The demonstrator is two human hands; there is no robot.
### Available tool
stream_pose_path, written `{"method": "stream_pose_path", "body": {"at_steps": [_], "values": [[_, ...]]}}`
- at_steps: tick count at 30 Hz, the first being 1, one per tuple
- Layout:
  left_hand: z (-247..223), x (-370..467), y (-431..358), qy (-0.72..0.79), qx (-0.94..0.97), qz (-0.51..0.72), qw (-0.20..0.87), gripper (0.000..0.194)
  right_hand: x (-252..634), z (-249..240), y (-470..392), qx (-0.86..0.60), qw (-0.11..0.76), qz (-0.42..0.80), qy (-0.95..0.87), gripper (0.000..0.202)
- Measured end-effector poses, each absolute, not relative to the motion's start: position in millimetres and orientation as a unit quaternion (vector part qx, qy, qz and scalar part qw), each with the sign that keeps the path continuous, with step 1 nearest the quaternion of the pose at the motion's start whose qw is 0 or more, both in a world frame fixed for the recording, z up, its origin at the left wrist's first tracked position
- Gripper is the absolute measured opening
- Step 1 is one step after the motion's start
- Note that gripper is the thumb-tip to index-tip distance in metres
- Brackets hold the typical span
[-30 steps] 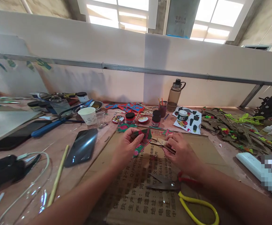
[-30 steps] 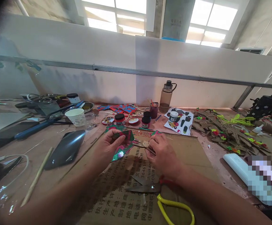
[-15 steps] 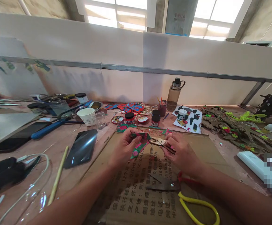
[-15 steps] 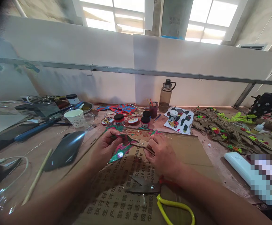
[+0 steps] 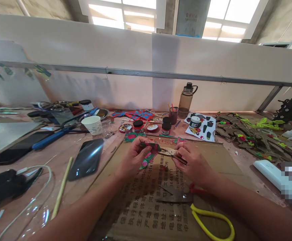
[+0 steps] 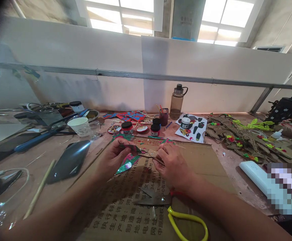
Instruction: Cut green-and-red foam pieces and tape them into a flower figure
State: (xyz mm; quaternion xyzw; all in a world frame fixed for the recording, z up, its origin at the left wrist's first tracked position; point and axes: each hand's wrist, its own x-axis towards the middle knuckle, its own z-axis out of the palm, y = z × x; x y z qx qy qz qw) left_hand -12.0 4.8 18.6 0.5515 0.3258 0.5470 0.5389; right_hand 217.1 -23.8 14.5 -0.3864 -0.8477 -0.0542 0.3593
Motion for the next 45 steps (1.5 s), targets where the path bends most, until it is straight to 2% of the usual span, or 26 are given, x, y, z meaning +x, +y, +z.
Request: {"method": "stream_pose_path", "body": {"at_steps": [6, 14, 21, 27, 36, 45], "values": [[14, -15, 7, 0.309, 0.579, 0.537, 0.530, 0.033, 215, 8, -24, -0.381, 0.366, -0.109, -0.842, 0.010], [11, -13, 6, 0.208, 0.601, 0.564, 0.528, 0.022, 218, 10, -24, -0.372, 0.338, -0.210, -0.839, 0.009], [8, -13, 7, 0.223, 0.601, 0.563, 0.522, 0.022, 218, 10, -25, -0.382, 0.351, -0.186, -0.834, 0.006], [8, -13, 6, 0.201, 0.618, 0.561, 0.513, 0.018, 217, 12, -26, -0.373, 0.323, -0.210, -0.844, 0.009], [14, -25, 3, 0.134, 0.749, 0.532, 0.371, 0.003, 227, 15, -26, -0.347, 0.316, -0.269, -0.841, 0.016], [26, -26, -5, 0.093, 0.808, 0.500, 0.298, 0.009, 234, 17, -26, -0.308, 0.337, -0.285, -0.843, 0.020]]}}
